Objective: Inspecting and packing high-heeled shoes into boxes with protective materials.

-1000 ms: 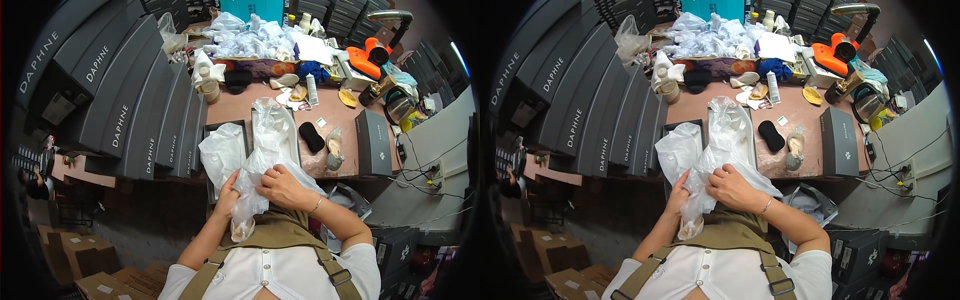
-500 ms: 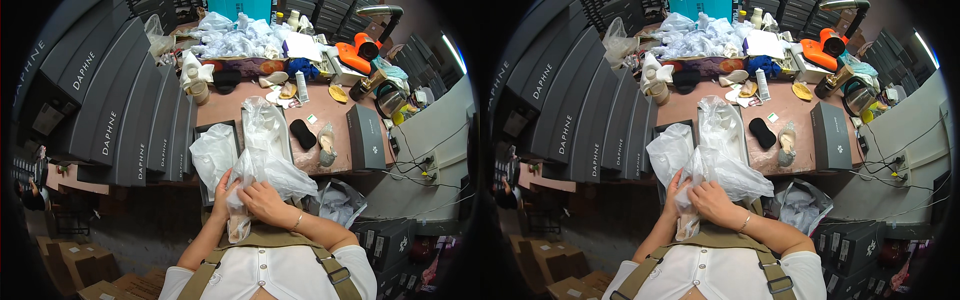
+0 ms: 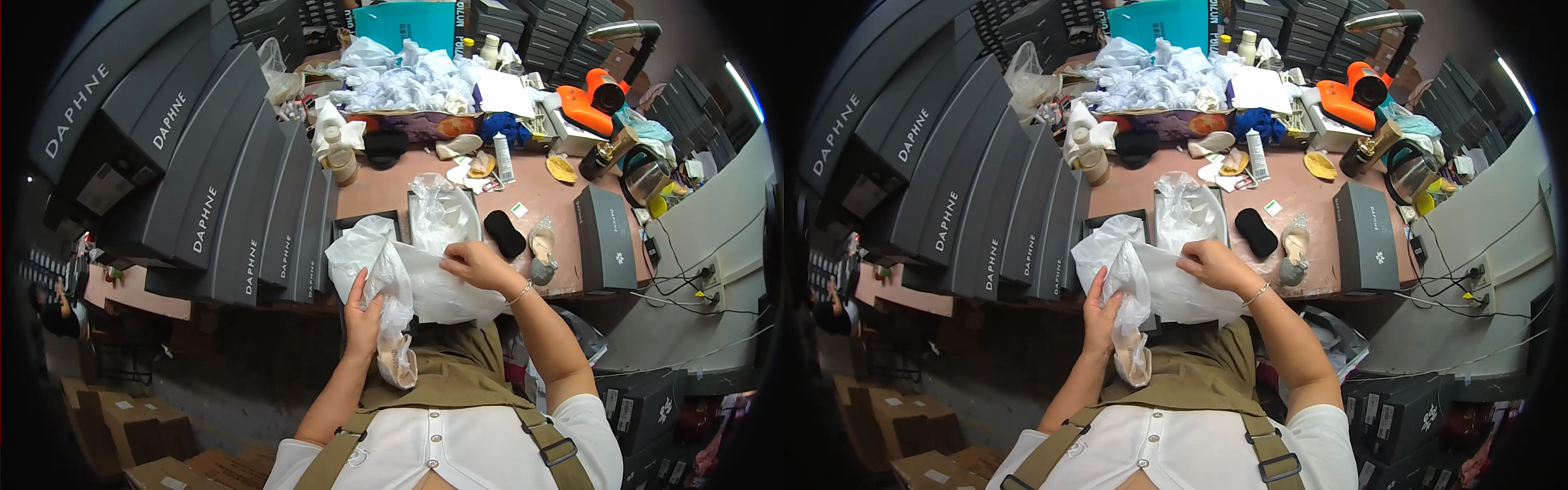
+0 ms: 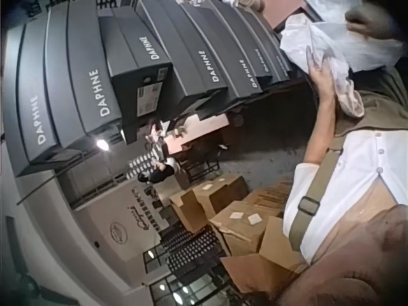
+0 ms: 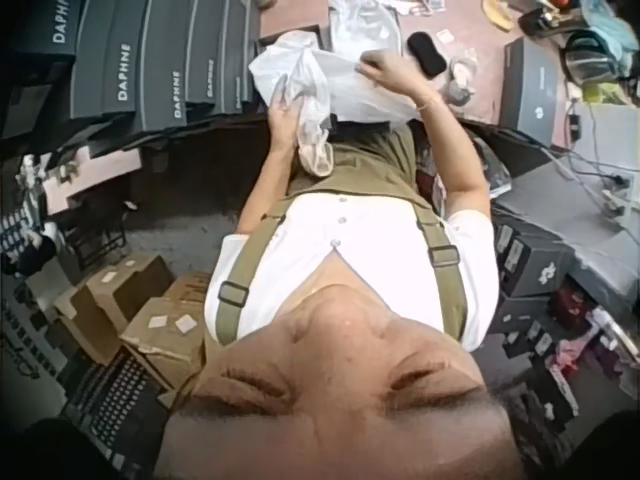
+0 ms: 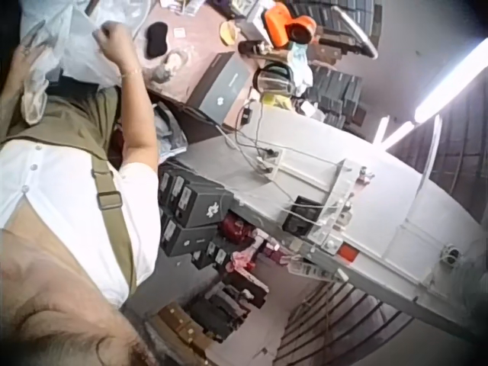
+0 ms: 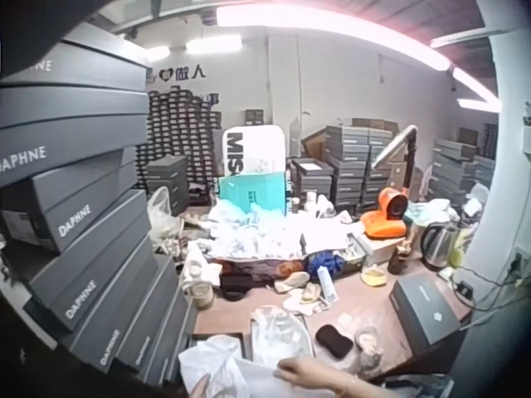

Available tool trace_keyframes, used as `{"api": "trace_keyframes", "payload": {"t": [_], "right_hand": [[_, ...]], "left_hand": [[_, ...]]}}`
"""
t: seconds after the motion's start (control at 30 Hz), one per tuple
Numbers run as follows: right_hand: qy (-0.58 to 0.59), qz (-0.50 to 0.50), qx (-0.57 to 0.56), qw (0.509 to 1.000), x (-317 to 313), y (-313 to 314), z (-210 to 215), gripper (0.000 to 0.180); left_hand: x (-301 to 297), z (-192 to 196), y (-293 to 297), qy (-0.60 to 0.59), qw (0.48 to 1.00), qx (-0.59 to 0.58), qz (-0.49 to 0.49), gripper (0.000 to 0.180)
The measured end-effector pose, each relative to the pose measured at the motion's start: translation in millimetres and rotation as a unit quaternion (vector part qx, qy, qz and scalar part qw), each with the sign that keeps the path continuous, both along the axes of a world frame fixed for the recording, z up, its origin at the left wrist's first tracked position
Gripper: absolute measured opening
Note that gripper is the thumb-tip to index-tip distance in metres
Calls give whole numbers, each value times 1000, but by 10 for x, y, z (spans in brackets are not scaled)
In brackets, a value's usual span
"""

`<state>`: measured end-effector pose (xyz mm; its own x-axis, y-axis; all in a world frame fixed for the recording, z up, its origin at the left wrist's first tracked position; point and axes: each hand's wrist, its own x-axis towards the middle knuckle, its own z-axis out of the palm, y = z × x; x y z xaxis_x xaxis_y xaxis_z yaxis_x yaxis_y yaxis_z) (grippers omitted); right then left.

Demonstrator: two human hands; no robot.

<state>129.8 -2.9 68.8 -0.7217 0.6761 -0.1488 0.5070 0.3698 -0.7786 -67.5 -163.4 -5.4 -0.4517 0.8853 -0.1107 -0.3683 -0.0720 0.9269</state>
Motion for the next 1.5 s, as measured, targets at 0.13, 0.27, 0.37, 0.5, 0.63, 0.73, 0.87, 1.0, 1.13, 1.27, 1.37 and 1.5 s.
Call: {"api": "trace_keyframes", "payload": {"t": [0.13, 0.27, 0.37, 0.5, 0.63, 0.73, 0.87, 1.0, 1.13, 1.27, 1.37, 1.5], "right_hand": [[104, -55, 29, 993, -354, -152, -2, 23], [150, -40, 114, 981, -805, -651, -162, 18], [27, 35, 201, 979, -857, -1027, -221, 13], [-25, 112, 247, 962, -630, -1192, -266, 14], [-48, 144, 296, 943, -555, -1324, -173, 25], [-23, 104, 311, 944, -347, -1352, 11, 38], [-14, 40, -15, 999, -13, -1259, 13, 52], [156, 10, -256, 954, -184, -1198, -33, 43], [112, 132, -5, 985, -216, -1223, -87, 35], [93, 60, 144, 983, -298, -1174, -292, 40], [90, -45, 239, 966, -441, -1113, -328, 56], [121, -53, 123, 984, -611, -1040, -417, 55]], "left_hand": [[91, -45, -48, -32, 999, -30, 33, 55], [183, -353, -120, -126, 990, 13, 56, 57], [243, -261, -200, -129, 990, -30, 52, 56], [-1, -98, -338, -320, 945, -8, -69, 61], [-75, -30, -190, -253, 957, -58, -129, 72], [-89, 16, -186, -127, 979, -86, -135, 75], [-63, 14, -238, -116, 983, -59, -128, 75], [-57, 49, -217, -135, 980, -77, -123, 74], [-112, 65, -263, -114, 986, -49, -114, 72], [-62, 76, -242, -118, 986, -35, -114, 71], [-58, 165, -245, -115, 987, -33, -110, 69], [-20, 246, -201, -78, 991, -35, -107, 67]]}}
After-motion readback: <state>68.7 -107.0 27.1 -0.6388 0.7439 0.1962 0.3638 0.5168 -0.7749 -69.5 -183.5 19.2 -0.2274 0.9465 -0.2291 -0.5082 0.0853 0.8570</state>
